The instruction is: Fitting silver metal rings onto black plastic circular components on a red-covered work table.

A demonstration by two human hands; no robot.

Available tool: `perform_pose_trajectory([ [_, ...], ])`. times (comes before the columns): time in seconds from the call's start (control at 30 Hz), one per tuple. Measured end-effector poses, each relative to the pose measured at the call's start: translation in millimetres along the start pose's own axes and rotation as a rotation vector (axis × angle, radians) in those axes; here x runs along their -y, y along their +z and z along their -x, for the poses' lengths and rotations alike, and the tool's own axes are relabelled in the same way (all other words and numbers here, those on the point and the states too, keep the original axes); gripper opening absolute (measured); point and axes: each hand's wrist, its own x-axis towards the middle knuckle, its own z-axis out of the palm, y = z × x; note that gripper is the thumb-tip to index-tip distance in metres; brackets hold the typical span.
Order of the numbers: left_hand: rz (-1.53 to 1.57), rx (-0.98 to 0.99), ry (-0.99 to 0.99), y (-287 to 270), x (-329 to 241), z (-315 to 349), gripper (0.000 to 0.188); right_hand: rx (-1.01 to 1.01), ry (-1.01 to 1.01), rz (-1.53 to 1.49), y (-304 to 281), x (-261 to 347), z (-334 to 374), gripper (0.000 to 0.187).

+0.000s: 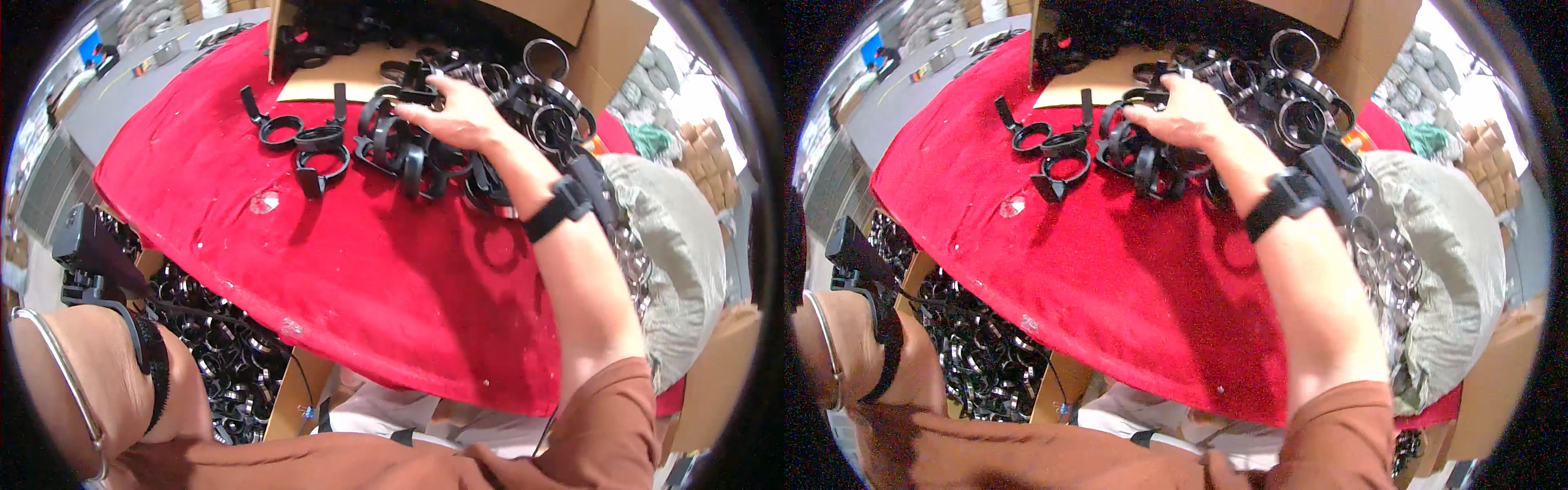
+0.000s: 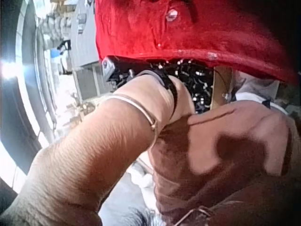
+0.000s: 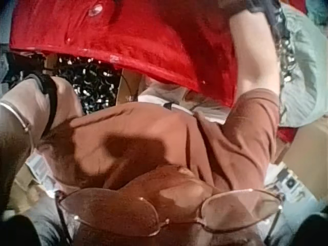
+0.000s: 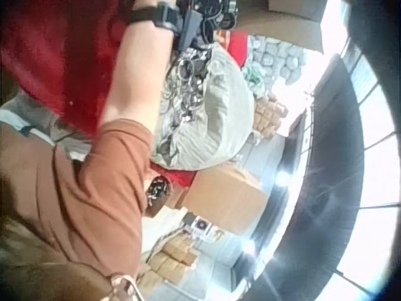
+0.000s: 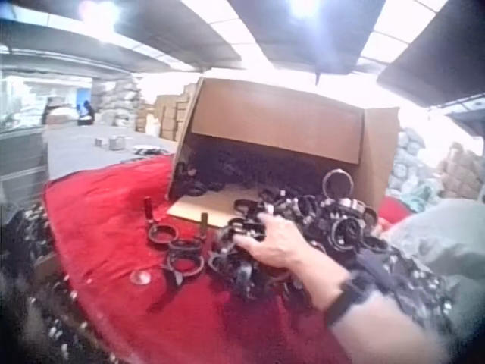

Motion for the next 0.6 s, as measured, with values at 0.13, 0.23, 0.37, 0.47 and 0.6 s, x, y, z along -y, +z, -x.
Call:
perform_pose_trajectory([
  [0.13, -0.173, 0.074, -0.174, 1, 49, 16, 0.054, 0.346, 0.061, 0.018, 25, 8, -15, 0.071],
  [0.23, -0.180, 0.132, -0.236, 23, 80, 22, 0.054, 0.369, 0.026, 0.316, 14, 23, 12, 0.066],
  [0.37, -0.239, 0.122, -0.268, 7, 73, 30, 0.054, 0.318, -0.039, 0.193, -12, 39, 62, 0.057],
  [0.47, -0.248, 0.135, -0.287, 13, 81, 36, 0.053, 0.209, -0.106, 0.111, -19, 37, 110, 0.050],
  [0.6, -0.258, 0.124, -0.293, 16, 82, 34, 0.053, 0.218, -0.213, 0.110, -31, 39, 151, 0.049],
])
